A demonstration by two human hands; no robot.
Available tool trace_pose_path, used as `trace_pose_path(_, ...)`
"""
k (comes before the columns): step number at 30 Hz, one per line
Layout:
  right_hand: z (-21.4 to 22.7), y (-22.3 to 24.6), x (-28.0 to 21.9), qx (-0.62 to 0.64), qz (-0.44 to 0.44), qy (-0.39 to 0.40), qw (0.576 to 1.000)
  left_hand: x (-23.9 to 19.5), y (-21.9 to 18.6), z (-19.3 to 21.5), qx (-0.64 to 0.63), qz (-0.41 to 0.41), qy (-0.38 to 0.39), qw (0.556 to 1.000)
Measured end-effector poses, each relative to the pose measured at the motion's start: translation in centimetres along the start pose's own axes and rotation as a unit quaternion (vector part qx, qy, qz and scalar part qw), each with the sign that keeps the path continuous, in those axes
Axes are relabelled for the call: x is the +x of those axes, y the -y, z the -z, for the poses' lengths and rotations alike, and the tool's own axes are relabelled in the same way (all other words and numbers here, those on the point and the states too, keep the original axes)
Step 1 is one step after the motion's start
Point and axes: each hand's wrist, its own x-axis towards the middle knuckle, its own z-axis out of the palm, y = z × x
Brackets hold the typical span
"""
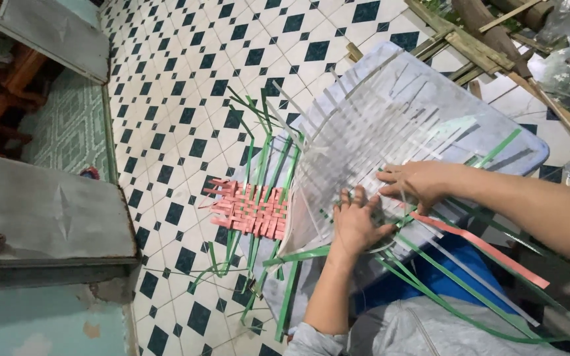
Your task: The person weaves green and pink plastic strips through a white mesh frame held on their lap. They interlace the strips by hand, adjusting the tension and alignment of the weave throughout the clip.
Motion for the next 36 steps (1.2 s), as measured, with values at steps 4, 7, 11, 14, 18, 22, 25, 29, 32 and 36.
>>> trace_pose_path(4,-0.3,-0.6,0.3,0.0,0.021,-0.01,1.0,0.8,0.7,-2.8,-0.013,-0.02,-0.09,0.996)
trace_pose_path(7,0.0,-0.3,0.0,0.041,0.02,-0.018,0.999,1.3,1.0,-4.2,-0.01,-0.03,-0.138,0.99)
trace_pose_path(11,-0.5,-0.8,0.4,0.012,0.017,-0.015,1.0,1.7,1.3,-5.2,-0.009,-0.046,-0.202,0.978)
trace_pose_path(14,-0.1,-0.6,0.4,0.021,0.019,-0.014,1.0,1.5,1.1,-4.8,-0.009,-0.058,-0.233,0.971)
trace_pose_path(18,0.0,0.0,0.3,0.017,-0.007,-0.011,1.0,0.9,0.4,-3.5,-0.013,-0.048,-0.216,0.975)
trace_pose_path(22,-0.7,-0.5,0.7,0.02,0.004,-0.019,1.0,1.0,0.7,-3.5,0.004,-0.047,-0.209,0.977)
trace_pose_path(25,-0.8,-0.5,0.7,0.01,-0.002,-0.011,1.0,0.6,1.0,-1.2,-0.012,-0.044,-0.13,0.991)
trace_pose_path(29,-0.6,-0.4,0.4,0.011,0.002,-0.005,1.0,-0.6,1.2,1.0,0.011,-0.018,0.016,1.0)
trace_pose_path(32,-0.9,-0.6,0.8,0.013,0.005,-0.003,1.0,-1.0,1.2,0.8,-0.002,0.001,0.013,1.0)
trace_pose_path(36,-0.7,-0.2,0.4,0.0,0.004,-0.004,1.0,-0.3,1.3,0.0,0.011,0.004,0.014,1.0)
